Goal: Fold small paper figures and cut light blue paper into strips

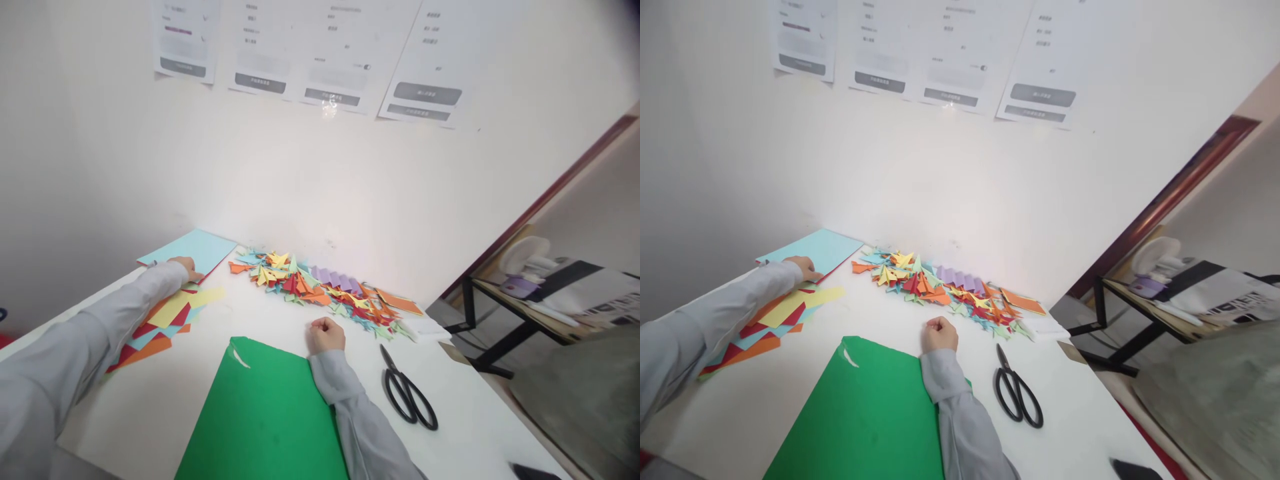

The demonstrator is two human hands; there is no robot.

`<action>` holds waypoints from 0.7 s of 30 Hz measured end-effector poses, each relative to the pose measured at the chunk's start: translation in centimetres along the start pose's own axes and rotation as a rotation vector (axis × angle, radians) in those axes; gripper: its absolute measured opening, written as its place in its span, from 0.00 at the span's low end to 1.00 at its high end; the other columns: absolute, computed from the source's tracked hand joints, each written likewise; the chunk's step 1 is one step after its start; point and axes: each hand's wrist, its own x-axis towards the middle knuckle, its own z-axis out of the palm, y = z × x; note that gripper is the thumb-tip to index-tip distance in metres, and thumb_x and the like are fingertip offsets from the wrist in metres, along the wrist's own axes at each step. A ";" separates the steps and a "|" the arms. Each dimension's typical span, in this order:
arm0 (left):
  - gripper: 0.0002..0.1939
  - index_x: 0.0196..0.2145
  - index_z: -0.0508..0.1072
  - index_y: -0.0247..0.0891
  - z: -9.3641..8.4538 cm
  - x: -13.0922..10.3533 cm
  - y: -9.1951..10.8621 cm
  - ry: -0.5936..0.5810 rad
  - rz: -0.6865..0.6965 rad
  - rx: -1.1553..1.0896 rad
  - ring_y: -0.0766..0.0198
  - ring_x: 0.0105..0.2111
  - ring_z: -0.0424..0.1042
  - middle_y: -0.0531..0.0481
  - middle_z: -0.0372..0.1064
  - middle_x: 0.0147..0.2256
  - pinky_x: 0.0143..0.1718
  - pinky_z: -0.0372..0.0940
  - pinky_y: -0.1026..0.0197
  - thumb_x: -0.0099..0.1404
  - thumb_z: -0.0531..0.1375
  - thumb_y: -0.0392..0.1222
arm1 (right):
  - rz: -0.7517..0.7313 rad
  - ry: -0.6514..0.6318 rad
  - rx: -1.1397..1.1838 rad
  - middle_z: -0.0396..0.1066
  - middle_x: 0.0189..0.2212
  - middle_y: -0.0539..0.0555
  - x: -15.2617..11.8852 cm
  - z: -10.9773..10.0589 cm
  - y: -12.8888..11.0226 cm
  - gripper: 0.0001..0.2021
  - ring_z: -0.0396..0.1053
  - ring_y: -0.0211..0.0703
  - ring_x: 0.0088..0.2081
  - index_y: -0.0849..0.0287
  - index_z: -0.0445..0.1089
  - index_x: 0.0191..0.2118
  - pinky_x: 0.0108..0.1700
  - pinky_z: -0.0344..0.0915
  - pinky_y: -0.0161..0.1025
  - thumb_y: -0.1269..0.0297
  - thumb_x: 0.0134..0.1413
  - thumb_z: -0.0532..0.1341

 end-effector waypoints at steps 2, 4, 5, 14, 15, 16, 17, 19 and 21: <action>0.29 0.37 0.74 0.34 0.1 0.1 0.1 0.012 0.001 0.029 0.46 0.41 0.68 0.35 0.70 0.41 0.35 0.60 0.57 0.45 0.57 0.59 | -0.002 0.002 0.001 0.60 0.11 0.45 0.0 0.0 0.0 0.05 0.58 0.38 0.18 0.57 0.66 0.16 0.22 0.54 0.34 0.70 0.27 0.54; 0.29 0.37 0.74 0.34 0.1 0.2 0.1 0.020 0.007 0.049 0.46 0.41 0.68 0.35 0.70 0.41 0.35 0.60 0.57 0.44 0.57 0.59 | -0.006 0.003 0.002 0.60 0.11 0.45 0.0 0.0 -0.1 0.05 0.58 0.38 0.18 0.58 0.66 0.16 0.22 0.54 0.33 0.70 0.26 0.54; 0.29 0.37 0.75 0.34 0.1 0.2 0.1 0.016 0.008 0.050 0.47 0.41 0.68 0.36 0.70 0.41 0.34 0.60 0.58 0.44 0.57 0.59 | -0.007 0.003 0.002 0.60 0.11 0.45 0.0 0.0 -0.1 0.05 0.58 0.38 0.18 0.58 0.66 0.16 0.22 0.54 0.33 0.70 0.26 0.54; 0.27 0.35 0.75 0.36 -1.1 -0.3 0.2 -0.056 -0.013 0.065 0.52 0.40 0.69 0.41 0.72 0.40 0.34 0.61 0.60 0.45 0.55 0.58 | -0.006 -0.016 -0.001 0.60 0.11 0.45 -0.1 -0.2 -0.2 0.04 0.57 0.37 0.18 0.58 0.67 0.16 0.22 0.54 0.33 0.71 0.27 0.55; 0.27 0.36 0.75 0.36 -1.1 -0.3 0.2 -0.054 -0.015 0.062 0.52 0.40 0.69 0.41 0.72 0.40 0.34 0.61 0.60 0.45 0.55 0.59 | -0.006 -0.017 -0.002 0.60 0.11 0.45 -0.1 -0.2 -0.1 0.04 0.57 0.37 0.18 0.58 0.67 0.16 0.22 0.54 0.33 0.71 0.27 0.55; 0.27 0.36 0.75 0.36 -1.0 -0.2 0.1 -0.051 -0.015 0.060 0.52 0.40 0.69 0.41 0.72 0.40 0.34 0.61 0.60 0.44 0.55 0.59 | -0.006 -0.019 -0.004 0.60 0.11 0.45 -0.1 -0.2 -0.1 0.04 0.57 0.37 0.18 0.58 0.66 0.16 0.22 0.54 0.33 0.71 0.27 0.55; 0.28 0.36 0.75 0.36 -0.9 -0.2 0.1 -0.046 -0.014 0.060 0.52 0.40 0.69 0.41 0.72 0.40 0.34 0.61 0.60 0.44 0.55 0.59 | -0.007 -0.021 -0.004 0.60 0.11 0.44 -0.1 -0.2 -0.1 0.04 0.57 0.37 0.18 0.58 0.66 0.16 0.22 0.54 0.33 0.71 0.27 0.55; 0.28 0.35 0.75 0.36 -0.7 -0.2 0.0 -0.032 -0.009 0.069 0.51 0.40 0.69 0.40 0.72 0.40 0.33 0.61 0.60 0.44 0.55 0.59 | -0.011 -0.023 -0.007 0.59 0.11 0.44 -0.1 -0.2 -0.2 0.04 0.58 0.37 0.18 0.58 0.66 0.16 0.22 0.54 0.33 0.71 0.27 0.55; 0.27 0.35 0.75 0.36 -0.5 -0.1 0.1 -0.014 -0.005 0.079 0.50 0.39 0.69 0.39 0.71 0.40 0.33 0.61 0.59 0.44 0.55 0.57 | -0.013 -0.023 -0.011 0.59 0.11 0.44 -0.1 -0.3 -0.2 0.04 0.58 0.38 0.19 0.58 0.66 0.16 0.22 0.54 0.33 0.70 0.28 0.55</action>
